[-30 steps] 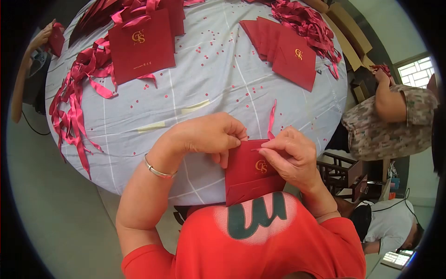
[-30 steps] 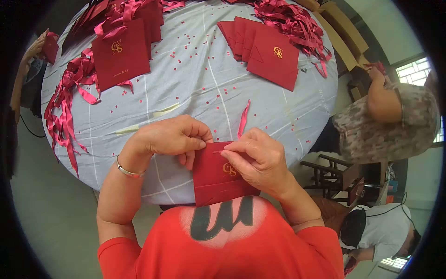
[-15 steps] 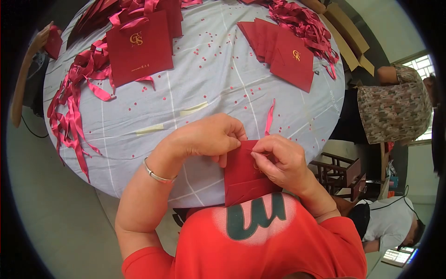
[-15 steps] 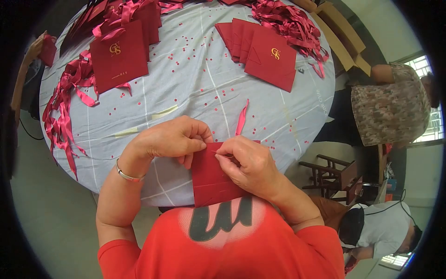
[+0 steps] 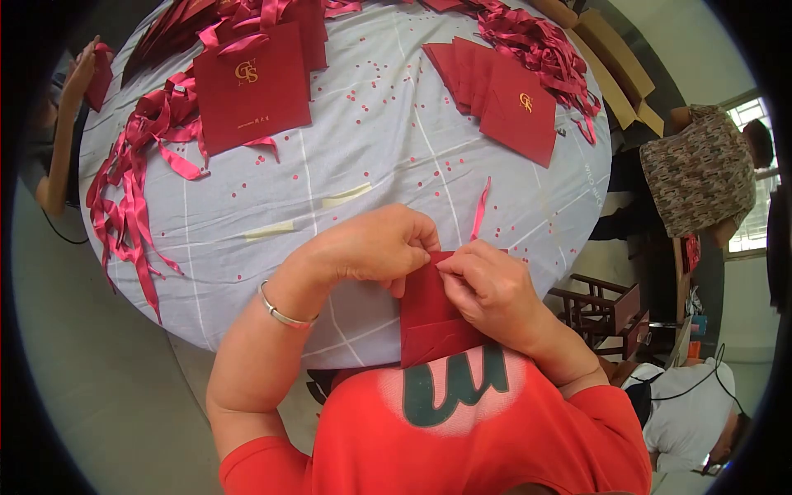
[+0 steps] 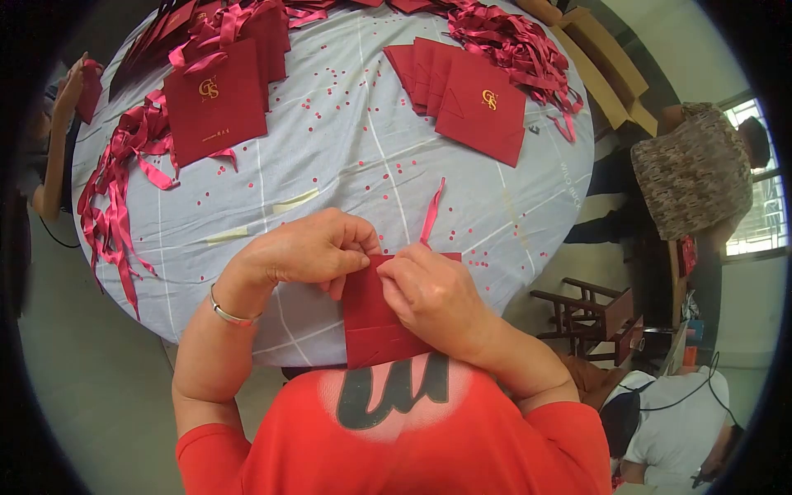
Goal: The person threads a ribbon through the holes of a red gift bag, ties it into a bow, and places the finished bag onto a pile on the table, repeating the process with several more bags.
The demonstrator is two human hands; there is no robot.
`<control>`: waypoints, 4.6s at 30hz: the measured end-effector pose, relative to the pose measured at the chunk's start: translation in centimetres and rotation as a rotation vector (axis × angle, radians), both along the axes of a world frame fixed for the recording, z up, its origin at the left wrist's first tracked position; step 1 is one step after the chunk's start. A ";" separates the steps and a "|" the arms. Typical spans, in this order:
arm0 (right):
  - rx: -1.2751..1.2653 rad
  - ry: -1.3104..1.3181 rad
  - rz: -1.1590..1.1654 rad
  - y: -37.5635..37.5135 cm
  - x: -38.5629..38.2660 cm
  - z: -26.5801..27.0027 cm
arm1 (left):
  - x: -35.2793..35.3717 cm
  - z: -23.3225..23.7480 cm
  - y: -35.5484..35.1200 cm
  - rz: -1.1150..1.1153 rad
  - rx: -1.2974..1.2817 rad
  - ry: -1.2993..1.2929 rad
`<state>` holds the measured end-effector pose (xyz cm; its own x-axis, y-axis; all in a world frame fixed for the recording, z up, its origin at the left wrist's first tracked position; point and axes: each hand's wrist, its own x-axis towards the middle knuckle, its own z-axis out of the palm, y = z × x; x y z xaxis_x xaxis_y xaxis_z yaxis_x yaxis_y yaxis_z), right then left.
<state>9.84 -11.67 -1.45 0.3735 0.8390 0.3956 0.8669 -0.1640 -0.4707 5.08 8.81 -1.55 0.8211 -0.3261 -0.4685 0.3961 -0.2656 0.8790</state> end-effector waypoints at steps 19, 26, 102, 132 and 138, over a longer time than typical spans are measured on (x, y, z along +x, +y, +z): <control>-0.406 -0.005 -0.215 2.4 -1.5 1.2 | -0.3 0.0 -0.8 0.076 0.094 -0.101; -0.157 0.513 -0.237 1.5 0.7 0.8 | -0.4 1.2 -0.6 0.083 0.069 -0.074; -0.080 0.990 -0.291 3.0 10.9 -1.7 | -1.3 0.7 -4.3 0.121 0.460 -0.485; 0.199 0.971 -0.346 2.8 10.9 -4.1 | -1.8 -2.6 -9.2 0.270 0.746 -0.957; 0.237 0.965 -0.314 3.0 11.2 -4.7 | -1.8 -2.8 -8.8 0.269 0.713 -0.957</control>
